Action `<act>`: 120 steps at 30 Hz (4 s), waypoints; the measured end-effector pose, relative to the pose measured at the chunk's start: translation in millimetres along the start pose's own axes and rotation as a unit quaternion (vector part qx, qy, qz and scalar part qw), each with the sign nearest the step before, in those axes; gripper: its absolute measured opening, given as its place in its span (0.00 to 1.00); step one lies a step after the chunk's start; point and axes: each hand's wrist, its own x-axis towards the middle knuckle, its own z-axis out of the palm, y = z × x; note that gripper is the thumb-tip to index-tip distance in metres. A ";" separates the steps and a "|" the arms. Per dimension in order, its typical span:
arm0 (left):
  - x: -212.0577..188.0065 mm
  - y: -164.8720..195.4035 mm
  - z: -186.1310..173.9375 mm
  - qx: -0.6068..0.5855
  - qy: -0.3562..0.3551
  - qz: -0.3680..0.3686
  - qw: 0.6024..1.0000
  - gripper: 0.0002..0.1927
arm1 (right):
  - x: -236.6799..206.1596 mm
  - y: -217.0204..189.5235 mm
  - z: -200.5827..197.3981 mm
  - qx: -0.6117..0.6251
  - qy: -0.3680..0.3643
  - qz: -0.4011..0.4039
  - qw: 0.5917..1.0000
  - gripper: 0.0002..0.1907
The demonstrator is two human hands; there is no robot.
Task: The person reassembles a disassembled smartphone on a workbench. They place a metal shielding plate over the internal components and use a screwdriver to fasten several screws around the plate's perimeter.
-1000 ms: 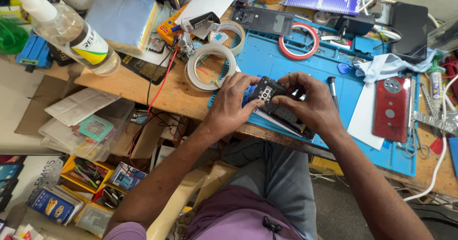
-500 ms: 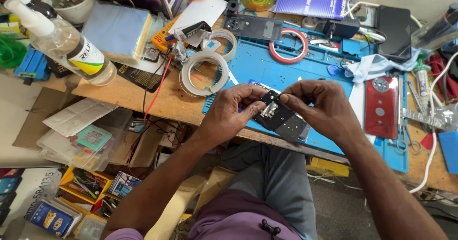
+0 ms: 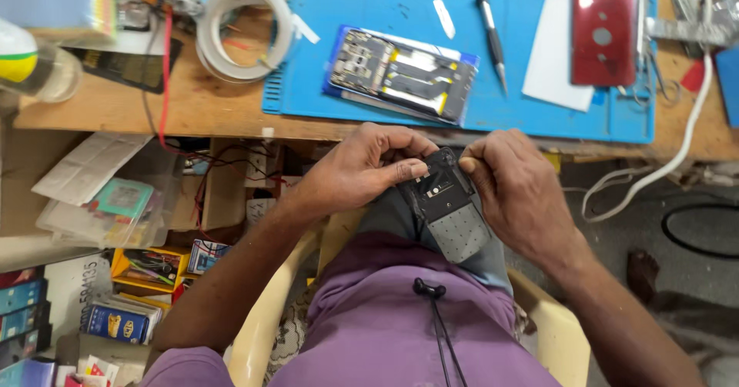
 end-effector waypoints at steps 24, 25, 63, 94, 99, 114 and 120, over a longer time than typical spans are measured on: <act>13.4 -71.7 104.1 0.062 -0.041 -0.003 0.997 0.13 | -164.2 59.4 19.0 0.366 0.075 0.340 0.863 0.09; 13.0 -70.7 106.1 0.085 -0.036 0.007 0.996 0.12 | -164.7 56.4 18.8 0.380 0.069 0.334 0.860 0.09; 1.8 -141.3 86.5 -0.119 0.086 -0.048 0.988 0.16 | -163.3 64.4 79.4 0.568 0.115 0.385 0.718 0.07; -49.7 -18.2 -1.0 0.141 0.392 0.225 0.881 0.08 | 27.5 22.2 16.8 0.346 0.132 0.222 0.902 0.17; -64.5 11.9 -59.3 0.415 0.439 0.257 0.754 0.10 | 122.5 13.8 23.3 0.310 0.025 0.172 0.934 0.18; -47.9 6.1 -86.0 0.497 0.372 0.207 0.756 0.15 | 174.0 -5.3 58.2 0.246 -0.095 0.204 0.943 0.15; -45.4 5.5 -88.6 0.492 0.364 0.215 0.761 0.16 | 174.8 -9.5 59.6 0.238 -0.092 0.191 0.948 0.15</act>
